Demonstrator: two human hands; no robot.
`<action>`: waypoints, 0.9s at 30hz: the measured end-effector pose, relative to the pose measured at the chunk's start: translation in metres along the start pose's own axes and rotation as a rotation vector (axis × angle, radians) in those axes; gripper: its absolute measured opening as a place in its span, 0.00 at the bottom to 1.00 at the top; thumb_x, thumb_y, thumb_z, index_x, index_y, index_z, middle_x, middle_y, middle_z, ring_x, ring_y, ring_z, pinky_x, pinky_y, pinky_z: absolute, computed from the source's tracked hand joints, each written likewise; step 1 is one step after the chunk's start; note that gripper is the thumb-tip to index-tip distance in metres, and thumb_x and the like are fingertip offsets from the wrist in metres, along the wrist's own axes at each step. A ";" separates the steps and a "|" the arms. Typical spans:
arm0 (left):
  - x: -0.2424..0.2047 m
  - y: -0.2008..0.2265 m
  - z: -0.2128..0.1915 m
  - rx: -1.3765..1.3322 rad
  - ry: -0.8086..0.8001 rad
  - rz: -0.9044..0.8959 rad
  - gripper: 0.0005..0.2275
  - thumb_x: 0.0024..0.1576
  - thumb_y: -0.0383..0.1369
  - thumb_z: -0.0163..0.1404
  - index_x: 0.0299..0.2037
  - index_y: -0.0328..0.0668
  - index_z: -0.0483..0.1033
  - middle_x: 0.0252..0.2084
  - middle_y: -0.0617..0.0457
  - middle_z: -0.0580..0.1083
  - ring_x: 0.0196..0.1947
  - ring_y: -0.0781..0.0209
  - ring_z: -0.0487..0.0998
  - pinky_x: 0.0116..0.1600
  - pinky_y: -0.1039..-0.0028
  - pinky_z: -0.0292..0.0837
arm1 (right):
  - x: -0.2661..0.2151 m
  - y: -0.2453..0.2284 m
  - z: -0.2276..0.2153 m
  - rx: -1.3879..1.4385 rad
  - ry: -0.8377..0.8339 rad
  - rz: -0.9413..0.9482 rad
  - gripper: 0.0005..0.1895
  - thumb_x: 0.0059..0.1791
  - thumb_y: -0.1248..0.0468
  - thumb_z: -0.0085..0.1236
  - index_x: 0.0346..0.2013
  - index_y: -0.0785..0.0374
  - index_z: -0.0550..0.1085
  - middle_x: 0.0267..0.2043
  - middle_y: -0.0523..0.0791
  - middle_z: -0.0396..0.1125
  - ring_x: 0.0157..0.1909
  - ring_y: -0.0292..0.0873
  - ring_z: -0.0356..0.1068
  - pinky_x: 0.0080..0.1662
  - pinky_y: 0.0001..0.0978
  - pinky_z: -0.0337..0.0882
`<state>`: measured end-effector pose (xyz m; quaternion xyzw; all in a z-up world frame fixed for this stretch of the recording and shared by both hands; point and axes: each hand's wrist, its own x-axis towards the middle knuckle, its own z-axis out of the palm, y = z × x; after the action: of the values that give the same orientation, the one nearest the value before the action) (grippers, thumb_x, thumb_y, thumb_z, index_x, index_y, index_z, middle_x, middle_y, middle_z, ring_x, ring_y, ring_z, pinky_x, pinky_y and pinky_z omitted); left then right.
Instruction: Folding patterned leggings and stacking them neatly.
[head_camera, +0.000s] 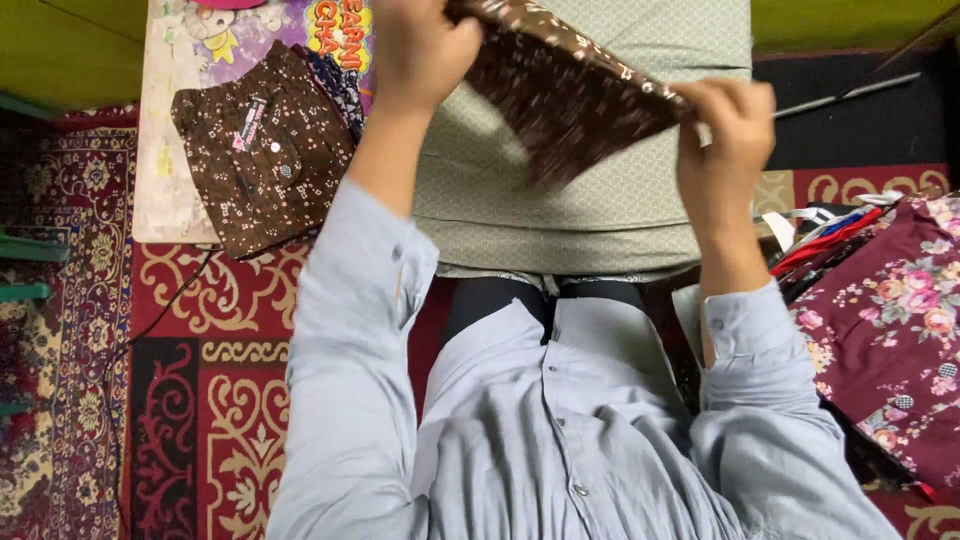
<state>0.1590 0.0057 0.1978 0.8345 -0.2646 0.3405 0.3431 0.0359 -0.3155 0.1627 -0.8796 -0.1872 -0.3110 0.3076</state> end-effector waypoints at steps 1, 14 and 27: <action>0.002 0.027 -0.028 0.025 0.076 0.114 0.08 0.43 0.20 0.53 0.31 0.41 0.74 0.28 0.54 0.73 0.28 0.56 0.70 0.33 0.65 0.61 | 0.015 -0.019 -0.013 0.000 0.072 -0.089 0.14 0.50 0.84 0.55 0.44 0.69 0.80 0.45 0.52 0.71 0.48 0.55 0.66 0.50 0.46 0.63; -0.275 0.056 -0.012 -0.036 -0.691 -0.336 0.16 0.42 0.39 0.62 0.40 0.50 0.81 0.48 0.50 0.76 0.58 0.46 0.74 0.64 0.59 0.67 | -0.147 -0.001 0.021 -0.098 -0.498 0.023 0.16 0.42 0.65 0.63 0.44 0.54 0.81 0.45 0.48 0.71 0.48 0.55 0.71 0.50 0.48 0.69; -0.213 0.051 0.082 0.253 -0.469 -0.345 0.30 0.61 0.55 0.47 0.68 0.46 0.65 0.72 0.36 0.59 0.73 0.34 0.55 0.74 0.39 0.43 | -0.097 0.000 0.148 -0.250 -0.544 0.164 0.34 0.55 0.46 0.47 0.74 0.57 0.61 0.77 0.55 0.53 0.77 0.58 0.50 0.70 0.70 0.41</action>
<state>0.0226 -0.0432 0.0148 0.9588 -0.1466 0.1060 0.2190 0.0284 -0.2322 0.0069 -0.9737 -0.1514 -0.0589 0.1597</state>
